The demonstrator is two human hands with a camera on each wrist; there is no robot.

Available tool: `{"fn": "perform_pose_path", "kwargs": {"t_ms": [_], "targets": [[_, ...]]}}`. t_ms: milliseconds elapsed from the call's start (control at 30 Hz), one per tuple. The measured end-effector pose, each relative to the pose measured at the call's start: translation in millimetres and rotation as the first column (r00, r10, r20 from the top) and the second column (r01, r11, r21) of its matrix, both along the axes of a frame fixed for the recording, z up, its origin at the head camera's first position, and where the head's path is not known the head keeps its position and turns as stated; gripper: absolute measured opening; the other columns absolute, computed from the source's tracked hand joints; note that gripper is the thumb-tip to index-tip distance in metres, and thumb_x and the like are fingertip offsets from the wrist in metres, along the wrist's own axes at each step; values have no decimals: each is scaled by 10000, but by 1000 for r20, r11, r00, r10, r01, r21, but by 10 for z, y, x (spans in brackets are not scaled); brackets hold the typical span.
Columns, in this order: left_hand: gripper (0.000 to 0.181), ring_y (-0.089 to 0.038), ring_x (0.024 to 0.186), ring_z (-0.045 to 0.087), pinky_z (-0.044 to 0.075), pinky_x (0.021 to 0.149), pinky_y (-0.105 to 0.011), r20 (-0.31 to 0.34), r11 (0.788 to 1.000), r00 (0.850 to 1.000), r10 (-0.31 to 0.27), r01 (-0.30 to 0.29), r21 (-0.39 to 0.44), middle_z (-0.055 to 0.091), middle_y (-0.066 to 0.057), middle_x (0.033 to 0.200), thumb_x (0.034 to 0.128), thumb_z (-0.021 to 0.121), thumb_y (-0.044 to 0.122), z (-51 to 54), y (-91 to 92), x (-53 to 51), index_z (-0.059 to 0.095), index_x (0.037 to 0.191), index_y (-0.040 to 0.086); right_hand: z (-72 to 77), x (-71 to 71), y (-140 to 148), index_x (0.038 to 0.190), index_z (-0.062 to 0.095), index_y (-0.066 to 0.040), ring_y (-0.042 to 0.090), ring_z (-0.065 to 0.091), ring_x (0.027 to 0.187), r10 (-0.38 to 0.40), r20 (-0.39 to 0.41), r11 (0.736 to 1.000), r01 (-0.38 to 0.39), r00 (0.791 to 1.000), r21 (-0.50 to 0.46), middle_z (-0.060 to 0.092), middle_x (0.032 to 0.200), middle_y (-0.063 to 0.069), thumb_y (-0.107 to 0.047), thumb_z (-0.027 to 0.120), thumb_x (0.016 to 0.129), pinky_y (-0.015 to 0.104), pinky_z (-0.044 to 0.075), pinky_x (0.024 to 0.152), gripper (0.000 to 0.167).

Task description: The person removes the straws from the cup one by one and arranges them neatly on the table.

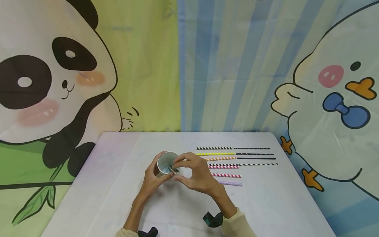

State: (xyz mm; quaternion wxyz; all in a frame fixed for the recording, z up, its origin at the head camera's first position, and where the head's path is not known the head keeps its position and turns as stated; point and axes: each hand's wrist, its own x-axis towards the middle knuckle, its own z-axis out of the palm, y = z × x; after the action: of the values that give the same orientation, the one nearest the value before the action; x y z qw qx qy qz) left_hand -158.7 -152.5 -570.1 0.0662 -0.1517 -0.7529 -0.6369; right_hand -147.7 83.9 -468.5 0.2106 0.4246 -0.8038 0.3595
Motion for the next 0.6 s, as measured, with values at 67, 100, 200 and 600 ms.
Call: {"fn": "perform_pose_path", "kwargs": {"t_ms": [67, 100, 200, 600], "targets": [[916, -440, 1360, 617, 577, 1107, -402, -2, 1000, 1000, -3, 3, 3, 603, -143, 1545, 904, 899, 94, -2, 2, 3, 427, 1675, 243, -21, 6, -22, 1033, 848, -190, 139, 710, 1124, -12, -11, 1000, 12, 1000, 12, 780, 1161, -8, -202, 989, 813, 314, 613, 950, 261], [916, -447, 1359, 615, 577, 1105, -395, -5, 1000, 1000, -4, 4, 4, 603, -146, 1546, 904, 898, 91, -4, 4, 2, 427, 1675, 241, -31, 6, -32, 1011, 848, -187, 138, 712, 1118, -17, -17, 1000, 17, 1000, 13, 782, 1153, -5, -200, 985, 818, 312, 613, 944, 237], [921, -449, 1371, 604, 572, 1114, -392, -11, 1000, 1000, -1, 1, 4, 598, -146, 1555, 897, 904, 84, -8, 0, 1, 432, 1673, 240, -44, 10, -66, 954, 846, -181, 132, 716, 1100, -22, -25, 1000, 22, 999, 3, 779, 1134, -31, -191, 975, 831, 302, 610, 927, 179], [943, -496, 1390, 583, 567, 1128, -453, -4, 1000, 1000, -8, 8, 3, 560, -203, 1579, 900, 904, 87, -22, -6, -3, 405, 1687, 237, -44, 0, -126, 936, 845, -168, 150, 734, 1101, 32, 4, 995, -32, 999, -96, 788, 1117, -26, -101, 945, 846, 329, 617, 966, 150]]}}
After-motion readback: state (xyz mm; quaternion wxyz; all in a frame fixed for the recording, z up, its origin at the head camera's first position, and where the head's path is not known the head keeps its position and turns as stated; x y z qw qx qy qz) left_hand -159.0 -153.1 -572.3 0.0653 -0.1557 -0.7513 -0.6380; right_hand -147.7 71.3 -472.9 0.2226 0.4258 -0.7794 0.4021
